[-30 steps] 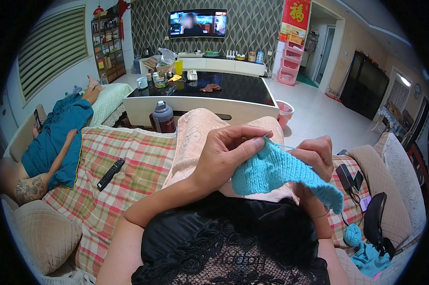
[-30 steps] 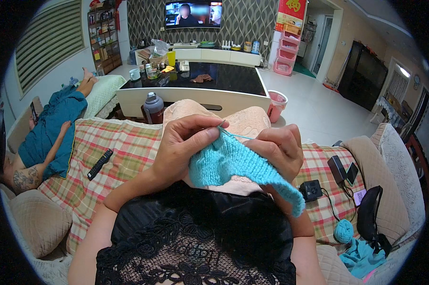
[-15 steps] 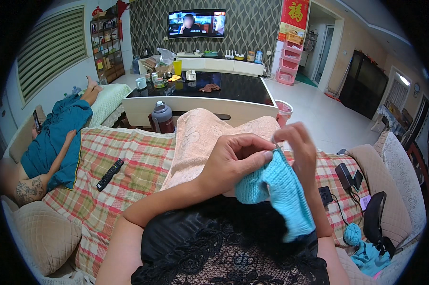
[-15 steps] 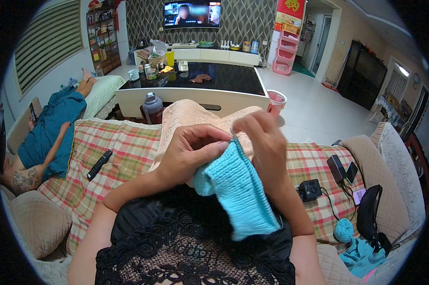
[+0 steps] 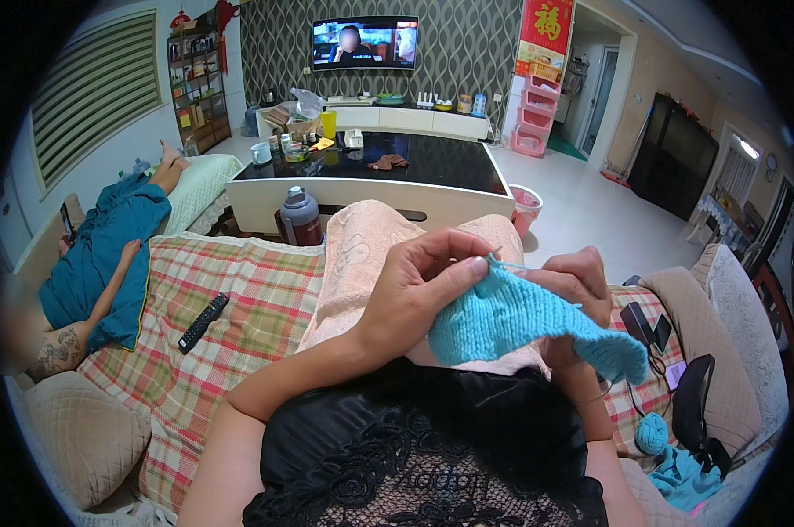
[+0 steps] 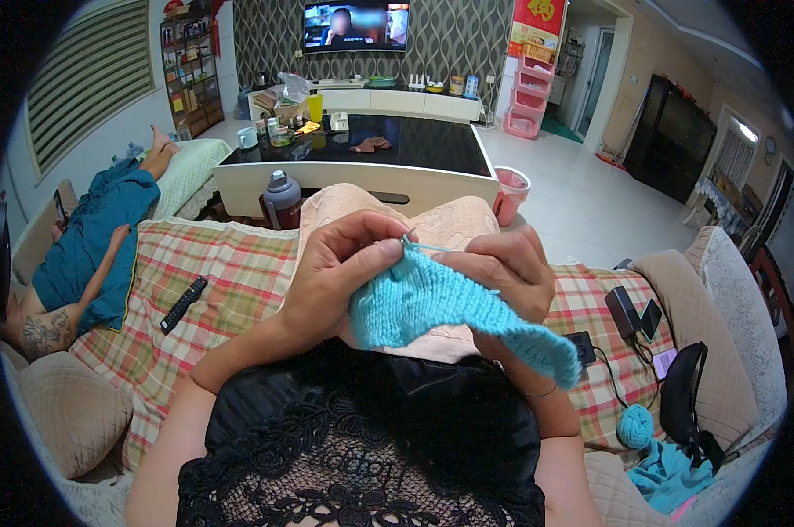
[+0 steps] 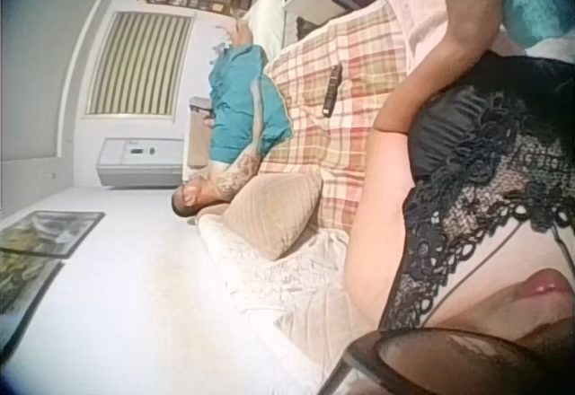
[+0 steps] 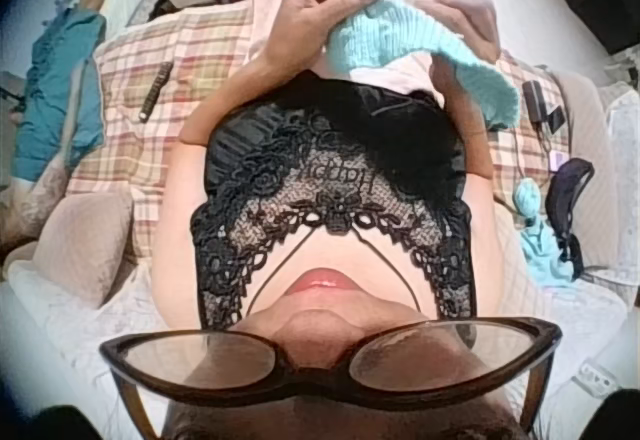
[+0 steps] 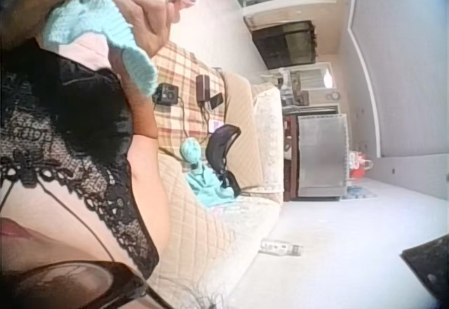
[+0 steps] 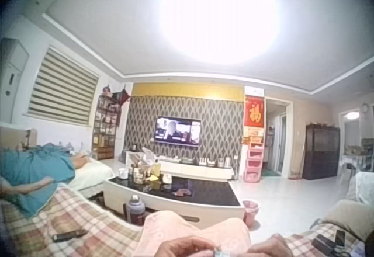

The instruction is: The person knits a light blue fabric using knitting needles and yarn while lying on a sofa. The hands repeatedly loop and pull the yarn through stitches to extend the knitted piece.

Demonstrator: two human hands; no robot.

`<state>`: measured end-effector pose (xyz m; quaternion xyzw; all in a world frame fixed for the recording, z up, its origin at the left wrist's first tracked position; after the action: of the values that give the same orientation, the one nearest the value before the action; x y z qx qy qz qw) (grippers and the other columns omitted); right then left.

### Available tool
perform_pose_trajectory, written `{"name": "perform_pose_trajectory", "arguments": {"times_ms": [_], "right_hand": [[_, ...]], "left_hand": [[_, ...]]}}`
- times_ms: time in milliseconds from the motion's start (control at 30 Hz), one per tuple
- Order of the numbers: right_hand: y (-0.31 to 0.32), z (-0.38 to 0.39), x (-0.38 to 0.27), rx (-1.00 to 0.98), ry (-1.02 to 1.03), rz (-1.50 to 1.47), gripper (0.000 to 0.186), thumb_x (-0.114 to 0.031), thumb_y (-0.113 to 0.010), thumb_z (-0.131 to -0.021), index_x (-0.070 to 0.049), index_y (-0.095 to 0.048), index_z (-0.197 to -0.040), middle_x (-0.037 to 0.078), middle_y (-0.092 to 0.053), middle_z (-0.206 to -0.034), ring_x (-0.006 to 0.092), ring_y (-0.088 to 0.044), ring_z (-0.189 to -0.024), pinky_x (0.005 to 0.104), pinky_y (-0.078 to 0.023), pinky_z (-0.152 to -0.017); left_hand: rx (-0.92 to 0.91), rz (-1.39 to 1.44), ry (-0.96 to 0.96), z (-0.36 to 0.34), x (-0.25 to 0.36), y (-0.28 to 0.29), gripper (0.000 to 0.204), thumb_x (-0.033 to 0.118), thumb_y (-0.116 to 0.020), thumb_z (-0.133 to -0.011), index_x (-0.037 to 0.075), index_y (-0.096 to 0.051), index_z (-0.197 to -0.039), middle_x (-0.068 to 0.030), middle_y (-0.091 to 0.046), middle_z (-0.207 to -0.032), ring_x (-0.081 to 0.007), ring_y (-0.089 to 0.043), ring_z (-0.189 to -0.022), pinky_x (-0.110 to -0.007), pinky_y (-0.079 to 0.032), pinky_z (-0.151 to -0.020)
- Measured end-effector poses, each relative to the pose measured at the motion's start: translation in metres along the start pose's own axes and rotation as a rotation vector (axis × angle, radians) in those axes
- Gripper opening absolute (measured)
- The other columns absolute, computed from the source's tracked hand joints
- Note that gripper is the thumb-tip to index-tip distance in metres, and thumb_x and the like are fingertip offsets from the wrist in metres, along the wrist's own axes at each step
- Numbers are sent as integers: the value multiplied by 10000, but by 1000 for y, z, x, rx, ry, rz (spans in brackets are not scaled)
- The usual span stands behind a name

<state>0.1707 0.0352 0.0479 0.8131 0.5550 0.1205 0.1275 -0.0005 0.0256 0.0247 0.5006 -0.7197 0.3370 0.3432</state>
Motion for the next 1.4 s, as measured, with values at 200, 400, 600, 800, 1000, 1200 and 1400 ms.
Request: {"name": "perform_pose_trajectory", "arguments": {"times_ms": [200,400,600,800,1000,1200,1400], "right_hand": [[-1,1,0,130,-34,-26,252,-332,-752,-692,-141,-635,-805,-2,-530,-795,142,-492,-729,268,-411,-606],[2,6,2,71,78,22,268,-354,-756,-678,-147,-644,-807,-17,-528,-757,134,-471,-706,262,-390,-581],[2,4,-7,101,64,127,276,-349,-760,-664,-148,-645,-814,-24,-526,-755,138,-466,-708,269,-386,-580],[-7,-3,-8,51,-22,219,257,-284,-740,-692,-99,-601,-804,37,-537,-788,189,-517,-768,293,-425,-622],[-22,-5,1,-11,-179,-141,315,-178,-740,-697,-42,-612,-952,88,-554,-895,231,-570,-827,306,-472,-656],[0,8,0,68,40,150,335,-333,-782,-642,-146,-718,-913,-6,-557,-775,119,-513,-697,243,-430,-564],[-1,1,2,-14,40,-69,234,-256,-749,-701,-132,-692,-891,-1,-547,-792,151,-498,-725,271,-423,-600]], "left_hand": [[-61,-92,54,1,1,-4,196,87,-605,-855,7,-657,-1027,-89,-650,-995,-109,-602,-872,-241,-493,-788],[11,-50,-18,0,2,0,203,92,-605,-859,13,-642,-1042,-85,-649,-1001,-103,-597,-873,-238,-491,-789],[42,-27,1,1,1,2,188,114,-612,-864,8,-630,-1018,-73,-646,-954,-91,-593,-839,-235,-491,-780],[-18,3,31,1,-1,-5,201,103,-620,-856,-15,-629,-1018,-78,-648,-939,-94,-603,-826,-230,-498,-771],[-49,-39,34,2,-4,-3,206,85,-619,-850,-30,-628,-1021,-78,-653,-916,-99,-614,-823,-225,-501,-761],[32,-26,-13,-1,5,-2,183,112,-602,-868,8,-601,-1018,-56,-628,-923,-84,-585,-841,-233,-481,-785],[-51,9,7,0,-1,-2,194,105,-602,-866,12,-615,-1036,-63,-631,-932,-95,-587,-852,-224,-480,-789]]}}
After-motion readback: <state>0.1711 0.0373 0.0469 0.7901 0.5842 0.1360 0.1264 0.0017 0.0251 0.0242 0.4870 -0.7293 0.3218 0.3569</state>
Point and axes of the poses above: each hand's wrist, its own z-axis away from the middle knuckle, its own y-axis out of the back of the hand, x = y × z, the point moved 4 cm from there along -z, towards the middle knuckle
